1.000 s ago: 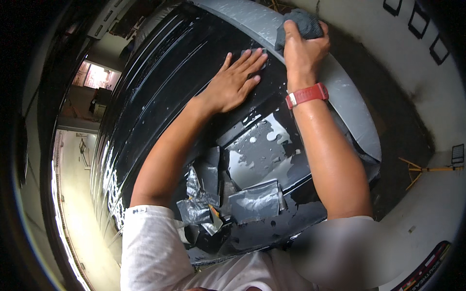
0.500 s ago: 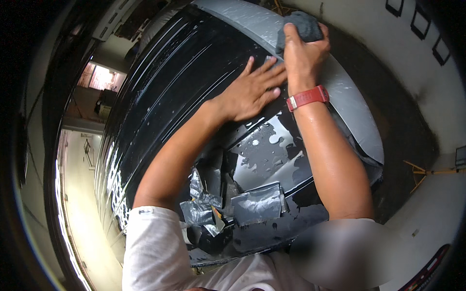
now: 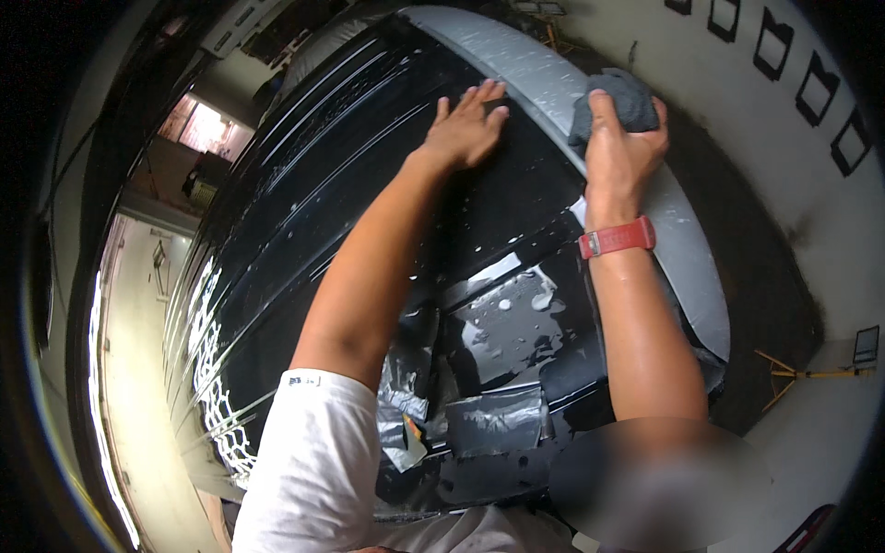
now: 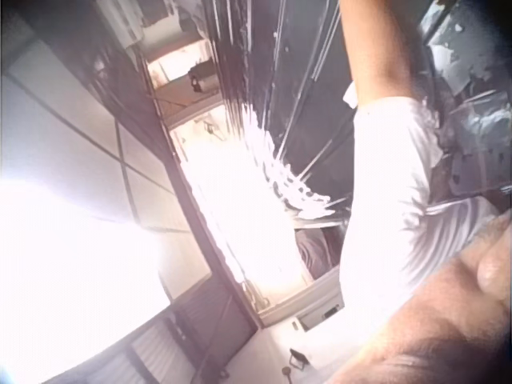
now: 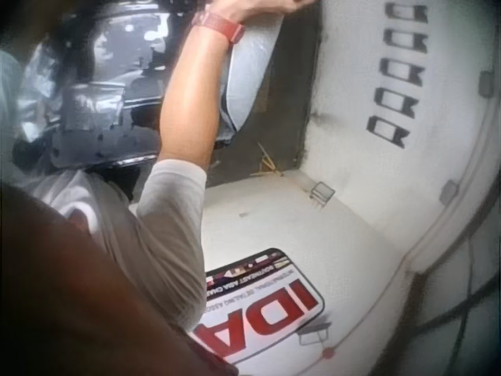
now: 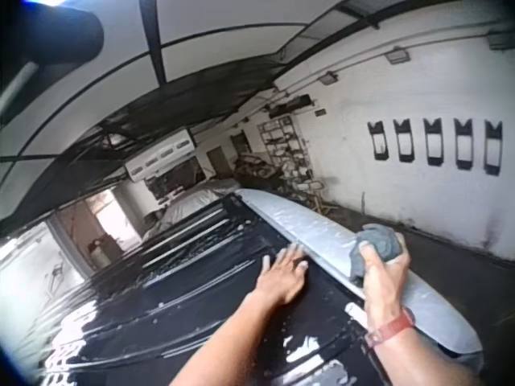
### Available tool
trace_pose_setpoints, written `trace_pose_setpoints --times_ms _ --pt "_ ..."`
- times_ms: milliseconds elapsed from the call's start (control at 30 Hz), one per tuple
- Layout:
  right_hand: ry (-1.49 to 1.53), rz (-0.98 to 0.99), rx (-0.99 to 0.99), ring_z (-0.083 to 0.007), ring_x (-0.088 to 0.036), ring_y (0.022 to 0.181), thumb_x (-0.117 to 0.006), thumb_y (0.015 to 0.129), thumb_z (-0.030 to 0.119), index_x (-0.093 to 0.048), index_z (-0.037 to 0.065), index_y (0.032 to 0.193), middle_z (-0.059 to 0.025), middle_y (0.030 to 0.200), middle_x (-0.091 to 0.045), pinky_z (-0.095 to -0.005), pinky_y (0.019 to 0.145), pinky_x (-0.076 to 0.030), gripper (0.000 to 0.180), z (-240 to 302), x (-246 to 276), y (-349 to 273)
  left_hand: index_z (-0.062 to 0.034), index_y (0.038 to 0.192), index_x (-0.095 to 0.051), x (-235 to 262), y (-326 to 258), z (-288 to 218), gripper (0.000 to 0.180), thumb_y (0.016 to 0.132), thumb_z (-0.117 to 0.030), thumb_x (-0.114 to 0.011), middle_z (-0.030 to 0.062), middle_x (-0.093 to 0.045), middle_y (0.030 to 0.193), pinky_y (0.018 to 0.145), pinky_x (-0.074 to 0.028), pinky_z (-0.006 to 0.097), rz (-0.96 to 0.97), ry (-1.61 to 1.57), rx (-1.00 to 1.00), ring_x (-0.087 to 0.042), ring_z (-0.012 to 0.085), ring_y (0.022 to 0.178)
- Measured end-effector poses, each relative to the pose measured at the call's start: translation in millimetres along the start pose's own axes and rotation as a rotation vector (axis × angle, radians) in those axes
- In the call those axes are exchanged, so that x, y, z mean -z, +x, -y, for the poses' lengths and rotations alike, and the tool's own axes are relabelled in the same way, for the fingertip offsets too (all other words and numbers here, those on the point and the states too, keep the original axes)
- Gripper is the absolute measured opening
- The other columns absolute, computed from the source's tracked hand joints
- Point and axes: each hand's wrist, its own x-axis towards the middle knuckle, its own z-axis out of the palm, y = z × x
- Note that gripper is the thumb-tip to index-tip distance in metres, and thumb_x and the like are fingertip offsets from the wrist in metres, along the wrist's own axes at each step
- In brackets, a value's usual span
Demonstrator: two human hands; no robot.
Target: The person scrubs the black hood of a car using a dark sponge and water. They repeatedly dip the sponge into a bucket on the floor to wet it and continue scrubbing the surface in circular and linear motions.
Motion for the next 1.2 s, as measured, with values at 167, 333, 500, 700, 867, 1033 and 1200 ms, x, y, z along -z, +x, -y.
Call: trace_pose_setpoints --times_ms 167,333,500,700,867,1033,1200 --pt "0.035 -0.006 -0.032 -0.0211 -0.075 0.092 -0.084 0.084 0.01 -0.074 -0.004 0.112 -0.0118 0.106 -0.078 -0.0339 0.089 -0.059 0.033 0 -2 0 -0.0278 0.174 -0.022 54 -150 155 0.062 0.116 -0.05 -0.025 0.0025 -0.017 0.182 0.133 -0.009 0.061 0.087 0.025 0.295 -0.016 0.0263 0.167" --pt "0.038 -0.006 -0.033 -0.0254 -0.076 0.097 -0.085 0.083 0.014 -0.074 -0.005 0.113 -0.0157 0.107 -0.078 -0.0367 0.093 -0.059 0.038 -6 -12 -7 -0.0252 0.174 -0.022 58 -229 212 0.063 0.116 -0.049 -0.026 0.006 -0.017 0.182 0.132 -0.006 0.064 0.031 0.15 0.497 -0.015 0.0291 0.167" --pt "-0.131 0.05 0.009 -0.024 -0.075 0.094 -0.088 0.082 0.02 -0.073 -0.006 0.111 -0.0142 0.105 -0.078 -0.0362 0.091 -0.059 0.041 -14 -8 -11 -0.0176 0.172 -0.025 22 -63 86 0.063 0.115 -0.045 -0.028 0.0089 -0.022 0.18 0.132 -0.008 0.064 -0.008 0.098 0.069 -0.017 0.0305 0.167" --pt "-0.027 0.111 -0.029 -0.0208 -0.074 0.094 -0.087 0.082 0.017 -0.074 -0.004 0.113 -0.012 0.106 -0.078 -0.0347 0.088 -0.058 0.04 1 0 -8 -0.0189 0.172 -0.026 7 18 49 0.063 0.115 -0.046 -0.024 0.0078 -0.021 0.181 0.133 -0.011 0.061 0.0 0.149 0.051 -0.02 0.0291 0.166" --pt "-0.058 0.088 -0.017 -0.0253 -0.075 0.096 -0.087 0.082 0.019 -0.073 -0.004 0.114 -0.0152 0.107 -0.078 -0.0387 0.091 -0.058 0.042 -8 -6 -11 -0.0179 0.169 -0.033 54 -148 202 0.057 0.116 -0.039 -0.029 0.0039 -0.036 0.174 0.132 -0.017 0.06 0.041 0.276 0.379 -0.044 0.0273 0.156" --pt "-0.138 0.118 -0.03 -0.0292 -0.075 0.093 -0.084 0.083 0.02 -0.071 -0.005 0.113 -0.0183 0.103 -0.076 -0.0411 0.09 -0.058 0.041 1 -17 -23 0.0009 0.154 -0.053 39 -133 199 0.052 0.111 -0.027 -0.042 0.0229 -0.048 0.163 0.128 -0.034 0.051 -0.256 0.15 0.219 -0.041 0.0391 0.156" --pt "-0.126 0.191 -0.016 -0.0268 -0.074 0.09 -0.083 0.084 0.019 -0.071 -0.005 0.112 -0.0157 0.101 -0.076 -0.0403 0.088 -0.058 0.039 -2 -15 -28 0.0024 0.135 -0.065 7 41 72 0.042 0.104 -0.022 -0.05 0.026 -0.055 0.155 0.122 -0.044 0.047 -0.118 0.248 0.097 -0.049 0.0402 0.149"
